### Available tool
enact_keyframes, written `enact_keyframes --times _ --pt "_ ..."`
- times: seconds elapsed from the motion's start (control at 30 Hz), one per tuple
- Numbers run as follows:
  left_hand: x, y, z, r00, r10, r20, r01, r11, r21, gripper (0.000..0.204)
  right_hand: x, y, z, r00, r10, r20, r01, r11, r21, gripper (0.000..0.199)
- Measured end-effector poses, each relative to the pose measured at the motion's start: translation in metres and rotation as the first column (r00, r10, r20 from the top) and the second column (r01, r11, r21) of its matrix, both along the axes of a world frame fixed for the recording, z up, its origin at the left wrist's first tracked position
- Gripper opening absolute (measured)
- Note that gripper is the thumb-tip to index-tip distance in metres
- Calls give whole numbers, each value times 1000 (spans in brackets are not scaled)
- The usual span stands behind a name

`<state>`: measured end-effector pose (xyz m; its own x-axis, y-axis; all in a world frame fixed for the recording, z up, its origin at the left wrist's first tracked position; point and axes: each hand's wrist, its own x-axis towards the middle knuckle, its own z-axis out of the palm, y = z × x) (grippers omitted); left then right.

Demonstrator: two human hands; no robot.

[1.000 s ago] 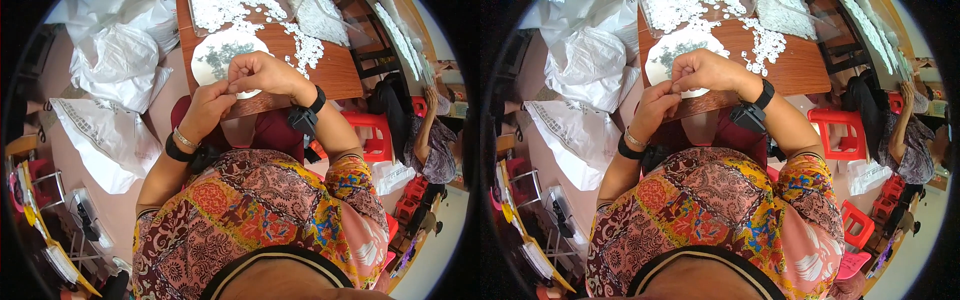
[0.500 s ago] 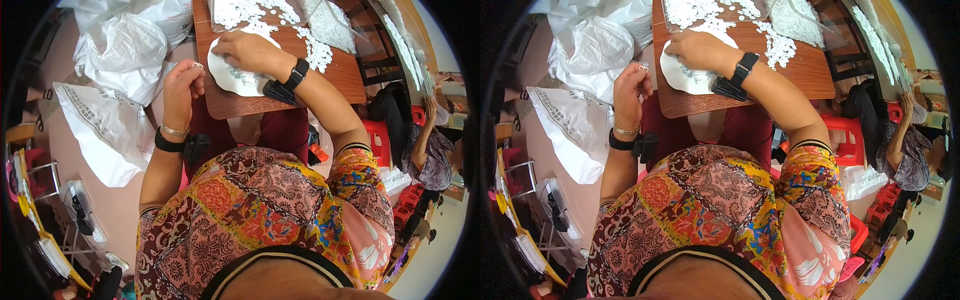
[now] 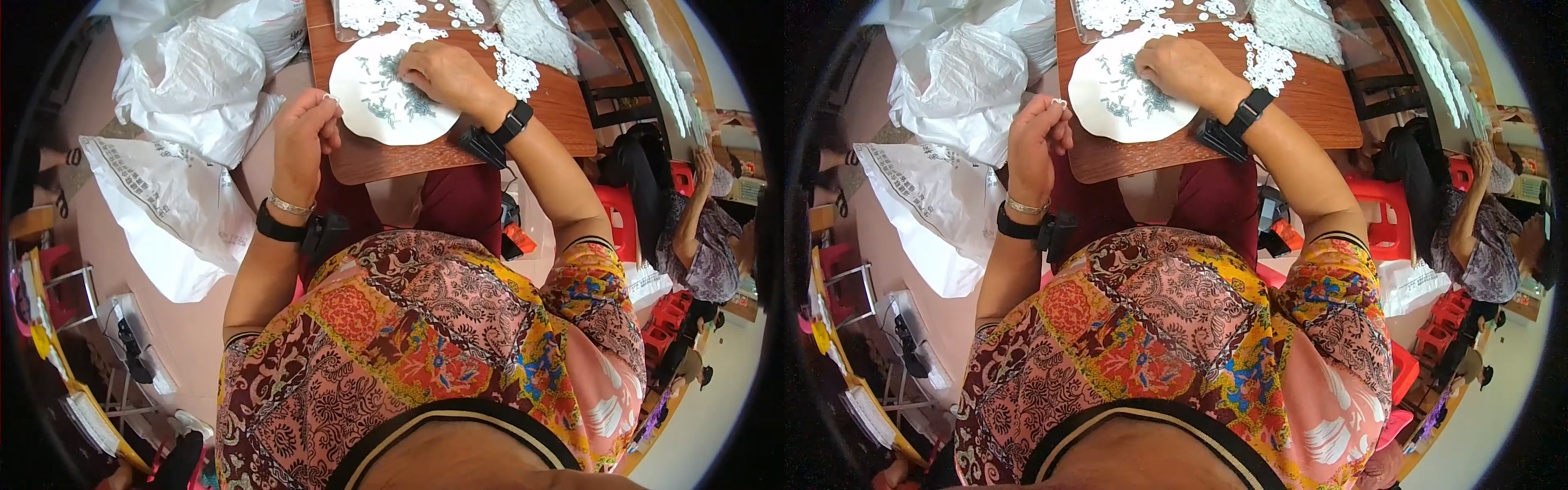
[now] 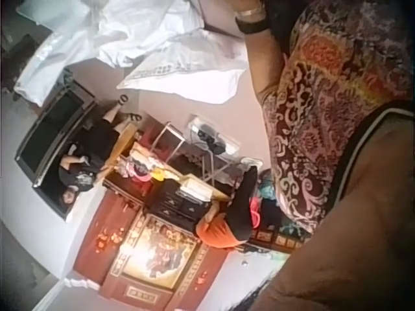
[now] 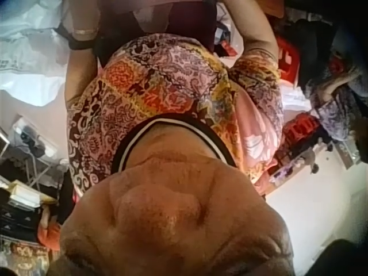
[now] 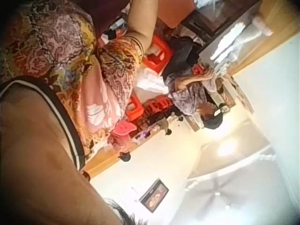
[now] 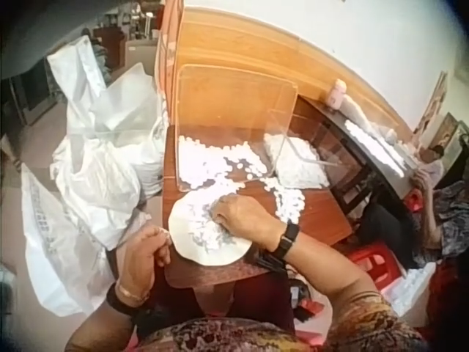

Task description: Manually assembling small white plastic components by inserting tiny metal pins or parts into them.

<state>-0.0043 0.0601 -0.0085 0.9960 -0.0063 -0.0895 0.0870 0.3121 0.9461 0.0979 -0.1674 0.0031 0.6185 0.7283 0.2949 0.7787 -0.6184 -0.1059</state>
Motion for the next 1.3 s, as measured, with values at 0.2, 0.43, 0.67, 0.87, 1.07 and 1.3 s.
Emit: enact_keyframes --times 0.2,0.43,0.67,0.87,1.07,1.3 --pt "-1 -2 0 1000 -18 -22 17 1000 -25 17 -16 6 21 993 107 -60 -109 993 -46 7" --pt "-3 -3 -4 997 -73 -31 74 996 56 19 -18 22 3 968 240 69 -217 945 -245 9" --pt "-6 -4 -2 994 -98 -47 101 994 49 20 -15 27 -6 995 97 21 -90 973 -213 13" --pt "-2 -6 -4 996 -89 -15 88 995 -50 18 -12 3 13 907 -7 -421 170 921 350 14" --pt "0 -22 10 986 -166 -4 165 982 92 21 -34 -10 14 734 180 -654 315 764 563 17" --pt "4 -52 19 972 -213 100 200 972 126 18 -50 -16 37 611 271 -743 420 685 596 19"
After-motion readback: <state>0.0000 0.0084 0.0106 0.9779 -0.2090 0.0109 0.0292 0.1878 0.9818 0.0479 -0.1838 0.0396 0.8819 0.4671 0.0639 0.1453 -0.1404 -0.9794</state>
